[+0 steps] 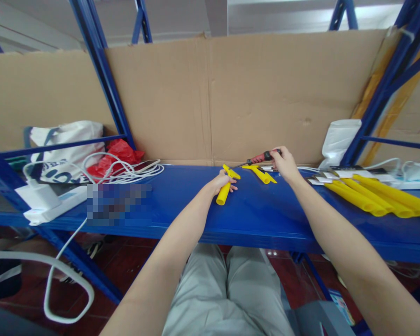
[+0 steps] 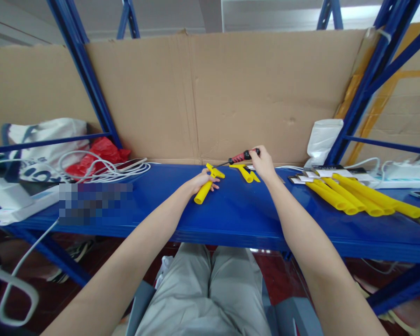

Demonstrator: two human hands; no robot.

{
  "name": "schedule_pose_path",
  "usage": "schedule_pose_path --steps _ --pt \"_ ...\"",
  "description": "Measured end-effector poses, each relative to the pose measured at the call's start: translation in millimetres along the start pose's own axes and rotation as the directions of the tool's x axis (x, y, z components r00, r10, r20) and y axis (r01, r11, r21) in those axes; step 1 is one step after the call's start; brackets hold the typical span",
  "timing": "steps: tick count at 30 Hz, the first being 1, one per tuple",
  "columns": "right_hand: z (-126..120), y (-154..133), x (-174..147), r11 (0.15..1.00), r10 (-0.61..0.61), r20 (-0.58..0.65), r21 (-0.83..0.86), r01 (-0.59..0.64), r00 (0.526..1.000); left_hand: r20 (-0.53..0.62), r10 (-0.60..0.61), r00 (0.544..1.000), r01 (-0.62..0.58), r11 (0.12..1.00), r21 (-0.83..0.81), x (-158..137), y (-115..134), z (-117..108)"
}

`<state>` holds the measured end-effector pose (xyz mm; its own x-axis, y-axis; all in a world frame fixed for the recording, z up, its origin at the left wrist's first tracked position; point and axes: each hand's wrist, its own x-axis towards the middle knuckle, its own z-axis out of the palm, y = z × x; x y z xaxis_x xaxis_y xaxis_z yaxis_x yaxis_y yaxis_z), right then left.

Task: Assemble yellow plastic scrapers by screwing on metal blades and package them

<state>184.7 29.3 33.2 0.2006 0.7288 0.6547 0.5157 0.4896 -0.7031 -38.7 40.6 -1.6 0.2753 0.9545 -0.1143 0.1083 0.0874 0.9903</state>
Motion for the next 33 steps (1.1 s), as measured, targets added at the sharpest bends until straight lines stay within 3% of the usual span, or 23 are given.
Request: schedule_pose_path --steps 3,7,17,23,30,33 --pt "2 0 -2 0.987 -0.070 -0.099 -0.149 0.055 0.993 0.010 0.000 1.000 0.000 0.999 0.034 0 0 1" --pt "-1 -3 -4 0.963 -0.114 -0.130 -0.260 0.077 0.985 0.022 0.009 1.000 -0.011 0.997 0.075 -1 1 1" --pt "-1 -5 -4 0.962 -0.167 -0.118 -0.237 0.135 0.979 0.025 0.023 0.999 -0.025 0.995 0.094 -2 1 1" --pt "-4 -8 -8 0.930 -0.155 -0.126 -0.354 0.102 0.980 0.022 0.042 0.999 -0.044 0.995 0.094 1 -2 0" --pt "-1 -14 -9 0.944 -0.198 -0.100 -0.287 0.162 0.975 0.035 0.042 0.999 -0.045 0.995 0.092 6 -4 -2" --pt "-1 -14 -11 0.934 -0.164 -0.099 -0.337 0.122 0.981 0.041 0.045 0.998 -0.048 0.994 0.094 8 -6 -3"
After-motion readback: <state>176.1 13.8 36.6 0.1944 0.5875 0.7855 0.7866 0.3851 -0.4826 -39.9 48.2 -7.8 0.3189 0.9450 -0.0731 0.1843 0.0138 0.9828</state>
